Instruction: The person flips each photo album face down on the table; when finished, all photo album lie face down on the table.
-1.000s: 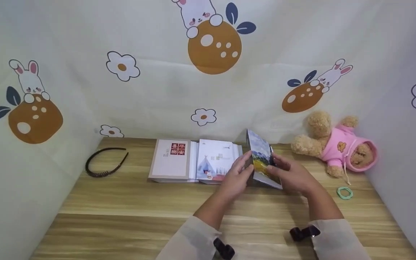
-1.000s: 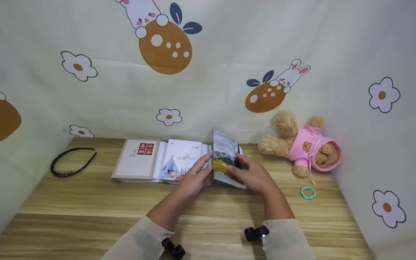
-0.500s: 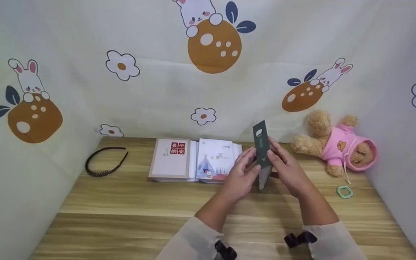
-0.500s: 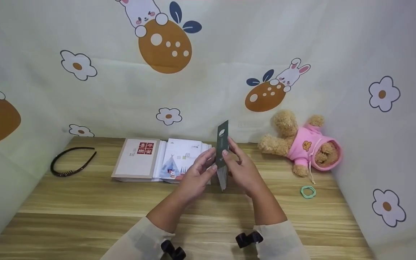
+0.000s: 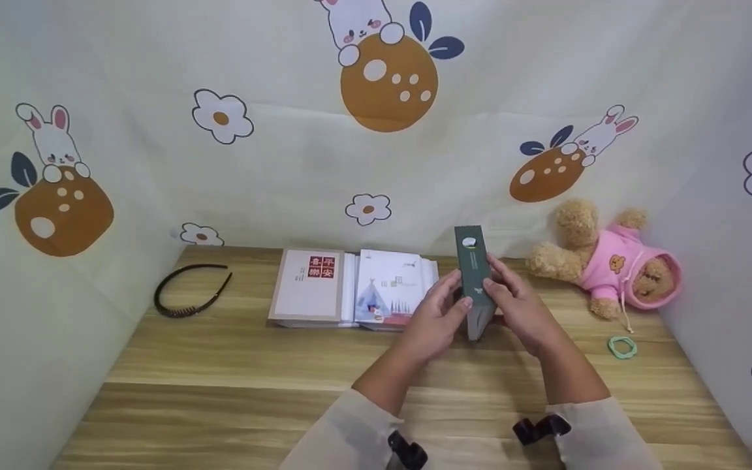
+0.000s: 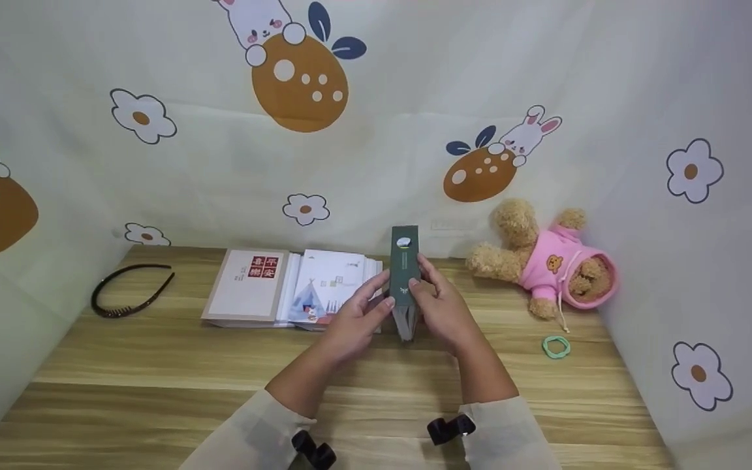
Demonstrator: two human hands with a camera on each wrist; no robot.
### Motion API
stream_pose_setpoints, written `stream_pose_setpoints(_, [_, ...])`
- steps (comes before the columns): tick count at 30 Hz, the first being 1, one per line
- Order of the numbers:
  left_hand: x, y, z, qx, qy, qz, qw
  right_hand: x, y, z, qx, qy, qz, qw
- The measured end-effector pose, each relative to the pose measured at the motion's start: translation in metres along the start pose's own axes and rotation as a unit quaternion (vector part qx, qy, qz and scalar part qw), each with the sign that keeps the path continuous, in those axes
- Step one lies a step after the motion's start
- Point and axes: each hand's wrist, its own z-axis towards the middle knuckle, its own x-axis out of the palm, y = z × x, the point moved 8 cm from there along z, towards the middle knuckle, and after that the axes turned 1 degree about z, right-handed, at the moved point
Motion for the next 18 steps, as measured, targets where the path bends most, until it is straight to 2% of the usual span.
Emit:
stream_pose_setpoints(4, [0.005,0.008,0.002,-0.02,0.018,0.04,0.9988,-0.011,0.006,-0.001,-0.029,-0.05,-0.033,0.9978])
stream_pose_setpoints(8, [0.014,0.013,0.007,0.0,0.05,0.091,0.9946,-0.025,0.016,-0.003,-0.064,-0.093,-0.051,0.9924])
stream_pose_setpoints(10, [0.017,0.014,0.009,0.009,0.056,0.114,0.9919,-0.029,0.017,-0.004,-0.06,-0.095,-0.049,0.9924])
stream_pose_setpoints(13, [0.02,0.017,0.014,0.012,0.054,0.14,0.9886,-0.035,0.015,-0.006,-0.033,-0.086,-0.06,0.9939])
stream_pose_setpoints(18, [0.023,0.024,0.018,-0.026,0.045,0.184,0.9815,-0.044,0.008,-0.007,-0.004,-0.069,-0.133,0.9887])
